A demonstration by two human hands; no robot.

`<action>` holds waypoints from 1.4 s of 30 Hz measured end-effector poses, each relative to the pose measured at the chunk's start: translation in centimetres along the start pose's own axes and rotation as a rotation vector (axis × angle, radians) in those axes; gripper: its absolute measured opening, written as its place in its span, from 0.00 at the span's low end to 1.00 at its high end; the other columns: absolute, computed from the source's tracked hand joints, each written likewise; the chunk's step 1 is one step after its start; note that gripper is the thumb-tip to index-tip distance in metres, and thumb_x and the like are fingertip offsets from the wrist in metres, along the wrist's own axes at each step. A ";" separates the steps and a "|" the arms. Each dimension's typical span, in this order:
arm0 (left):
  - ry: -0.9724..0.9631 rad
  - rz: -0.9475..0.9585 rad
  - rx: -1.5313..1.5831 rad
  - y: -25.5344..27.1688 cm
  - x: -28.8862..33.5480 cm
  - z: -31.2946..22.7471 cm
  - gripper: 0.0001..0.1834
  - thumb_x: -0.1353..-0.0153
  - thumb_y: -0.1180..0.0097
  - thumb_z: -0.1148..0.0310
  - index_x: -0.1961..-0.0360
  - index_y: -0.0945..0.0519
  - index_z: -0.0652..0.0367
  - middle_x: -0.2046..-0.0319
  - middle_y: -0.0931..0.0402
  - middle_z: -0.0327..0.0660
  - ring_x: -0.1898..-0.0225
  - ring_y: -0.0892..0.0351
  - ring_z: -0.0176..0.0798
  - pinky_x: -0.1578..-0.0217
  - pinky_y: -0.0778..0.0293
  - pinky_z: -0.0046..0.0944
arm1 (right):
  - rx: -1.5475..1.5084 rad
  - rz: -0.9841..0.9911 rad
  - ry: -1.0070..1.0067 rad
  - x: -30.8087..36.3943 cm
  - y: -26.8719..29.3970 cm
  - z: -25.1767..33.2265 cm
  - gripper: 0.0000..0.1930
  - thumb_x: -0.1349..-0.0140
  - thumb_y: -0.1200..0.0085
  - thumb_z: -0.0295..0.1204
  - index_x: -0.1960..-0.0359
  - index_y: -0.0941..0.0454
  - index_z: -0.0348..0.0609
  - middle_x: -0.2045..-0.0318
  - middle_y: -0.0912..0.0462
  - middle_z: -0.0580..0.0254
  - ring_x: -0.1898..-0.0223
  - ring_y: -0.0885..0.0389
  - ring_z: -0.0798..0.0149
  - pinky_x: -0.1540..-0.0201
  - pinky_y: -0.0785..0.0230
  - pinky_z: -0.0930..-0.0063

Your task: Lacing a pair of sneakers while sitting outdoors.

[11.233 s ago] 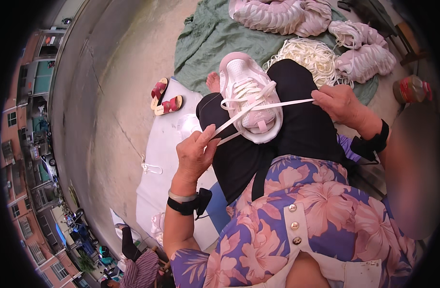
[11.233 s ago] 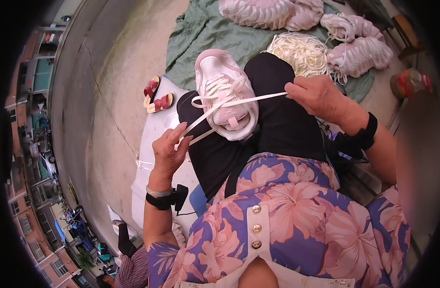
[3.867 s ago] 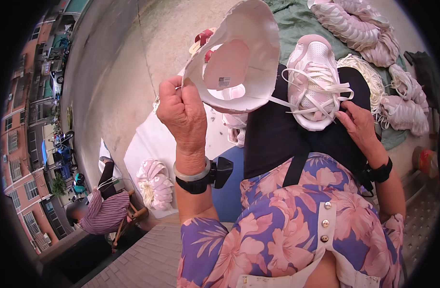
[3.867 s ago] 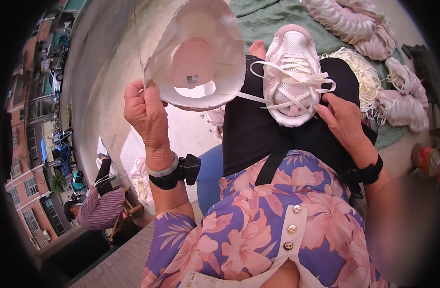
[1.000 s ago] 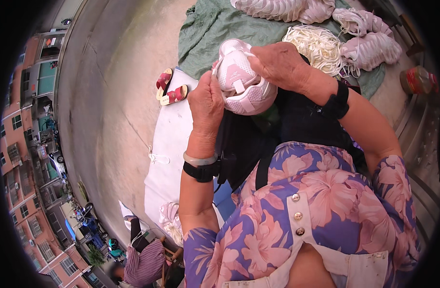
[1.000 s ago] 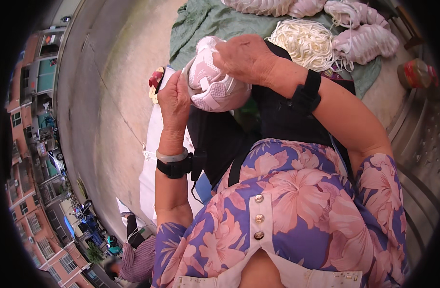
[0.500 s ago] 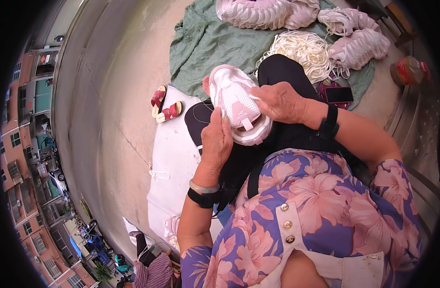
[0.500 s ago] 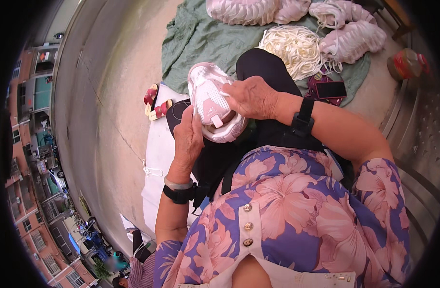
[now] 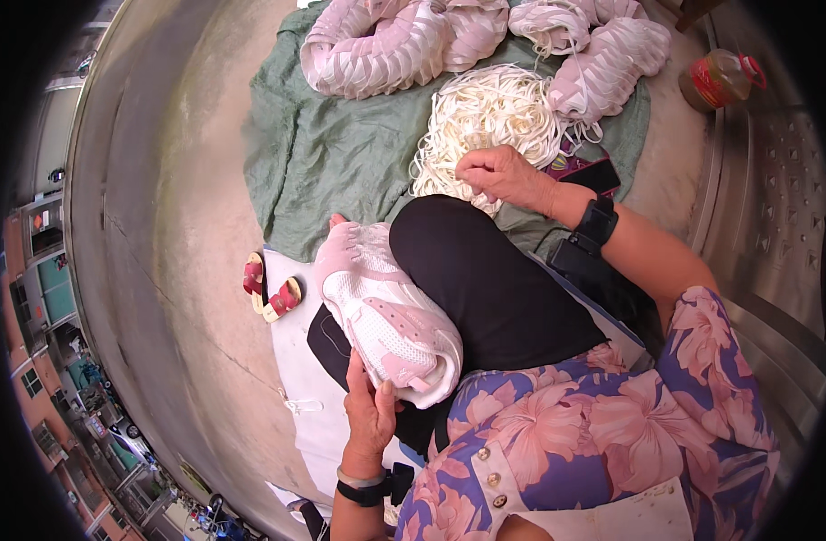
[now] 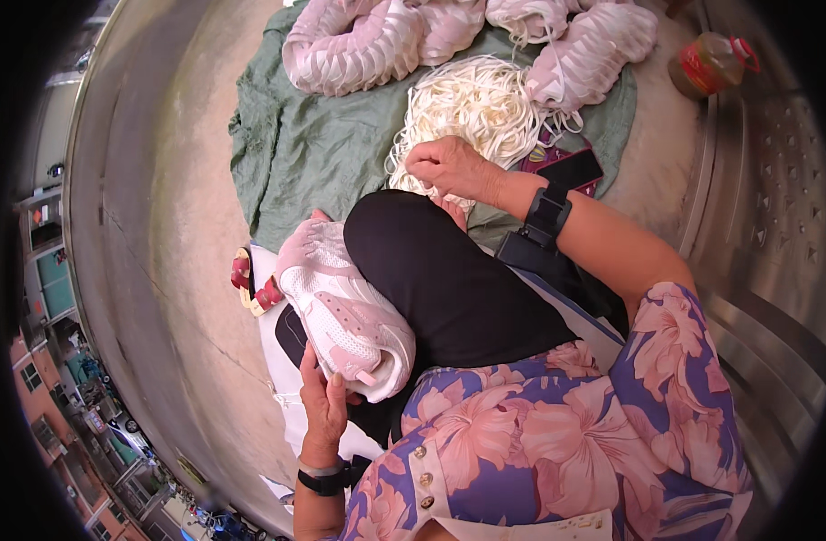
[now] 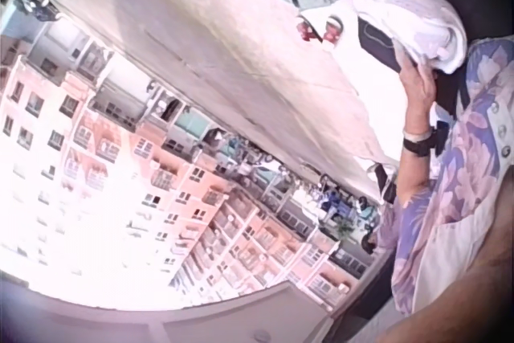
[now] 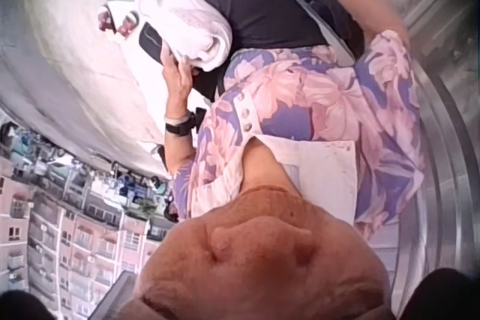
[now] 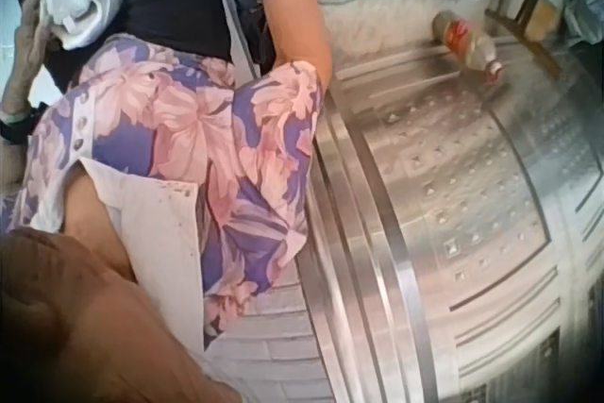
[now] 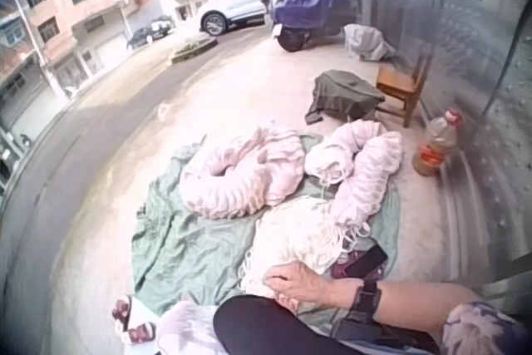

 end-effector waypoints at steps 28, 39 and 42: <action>-0.135 0.175 -0.187 0.2 -0.9 -0.2 0.35 0.38 0.57 0.67 0.38 0.55 0.78 0.44 0.40 0.63 0.45 0.33 0.51 0.44 0.39 0.40 | 0.766 -0.242 -0.067 -6.9 -0.1 -19.1 0.07 0.48 0.52 0.32 0.74 0.25 0.43 0.73 0.22 0.51 0.66 0.24 0.48 0.63 0.32 0.59; -0.132 0.003 -0.337 0.6 -0.5 -1.1 0.30 0.41 0.47 0.63 0.41 0.42 0.63 0.69 0.23 0.57 0.69 0.22 0.59 0.69 0.26 0.48 | 0.660 -0.224 0.623 -0.4 -0.7 8.4 0.05 0.46 0.52 0.30 0.76 0.28 0.44 0.81 0.25 0.57 0.74 0.23 0.52 0.72 0.35 0.64; -0.412 -0.111 -0.689 1.2 -0.7 -4.7 0.28 0.50 0.39 0.67 0.48 0.33 0.61 0.70 0.24 0.46 0.69 0.22 0.47 0.66 0.26 0.41 | 0.610 -0.063 0.763 5.0 -3.6 14.5 0.03 0.47 0.50 0.30 0.76 0.27 0.46 0.83 0.27 0.55 0.78 0.25 0.52 0.74 0.36 0.62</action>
Point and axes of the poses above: each hand's wrist, its own x-axis away from the middle knuckle, its own y-axis out of the back of the hand, z = x × y, the point moved 5 cm from there along -x, towards the middle knuckle
